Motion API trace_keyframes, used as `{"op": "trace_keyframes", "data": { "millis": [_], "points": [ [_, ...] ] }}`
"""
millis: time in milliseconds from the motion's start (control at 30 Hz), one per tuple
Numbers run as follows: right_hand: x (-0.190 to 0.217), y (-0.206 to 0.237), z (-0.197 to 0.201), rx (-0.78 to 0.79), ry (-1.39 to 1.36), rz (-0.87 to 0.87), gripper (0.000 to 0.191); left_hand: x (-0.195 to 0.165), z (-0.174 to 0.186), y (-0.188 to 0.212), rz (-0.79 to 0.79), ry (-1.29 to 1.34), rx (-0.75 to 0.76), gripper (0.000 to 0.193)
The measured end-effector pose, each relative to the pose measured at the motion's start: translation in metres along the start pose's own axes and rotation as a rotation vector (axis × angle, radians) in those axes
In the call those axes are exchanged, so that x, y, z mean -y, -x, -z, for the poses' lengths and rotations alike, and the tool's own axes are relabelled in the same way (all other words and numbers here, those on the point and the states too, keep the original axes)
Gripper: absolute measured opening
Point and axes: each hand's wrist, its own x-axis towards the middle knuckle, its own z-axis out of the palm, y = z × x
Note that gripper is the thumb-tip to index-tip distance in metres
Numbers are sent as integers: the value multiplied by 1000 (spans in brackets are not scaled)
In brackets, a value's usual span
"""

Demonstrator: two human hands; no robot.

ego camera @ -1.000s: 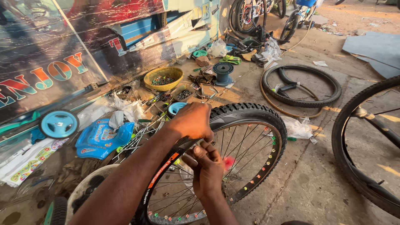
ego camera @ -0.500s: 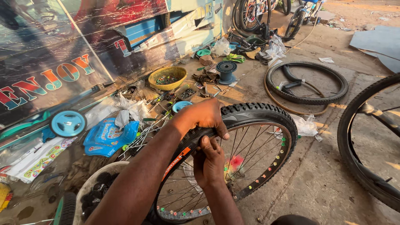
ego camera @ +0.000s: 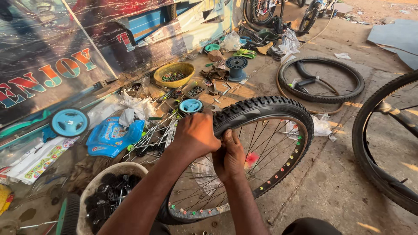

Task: The person removes an inner tube from a bicycle tire using tire levers and then fits the tire back onto the rim by hand. The person works on the wheel while sitting on the floor in a workshop.

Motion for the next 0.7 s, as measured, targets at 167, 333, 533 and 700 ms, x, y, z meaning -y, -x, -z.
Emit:
{"op": "trace_keyframes", "data": {
  "millis": [167,333,533,700],
  "points": [
    [-14,28,-14,-457,368,302,36,-14,7,-6,-28,-12,-26,57],
    [-57,73,-7,-342,192,156,32,-18,-16,-11,-50,-60,-76,52],
    [-42,79,11,-178,-57,-166,29,-26,-22,-2,37,-87,-104,56],
    [-41,88,18,143,-238,-279,44,-37,-11,10,222,-111,-4,78]
  ]
}}
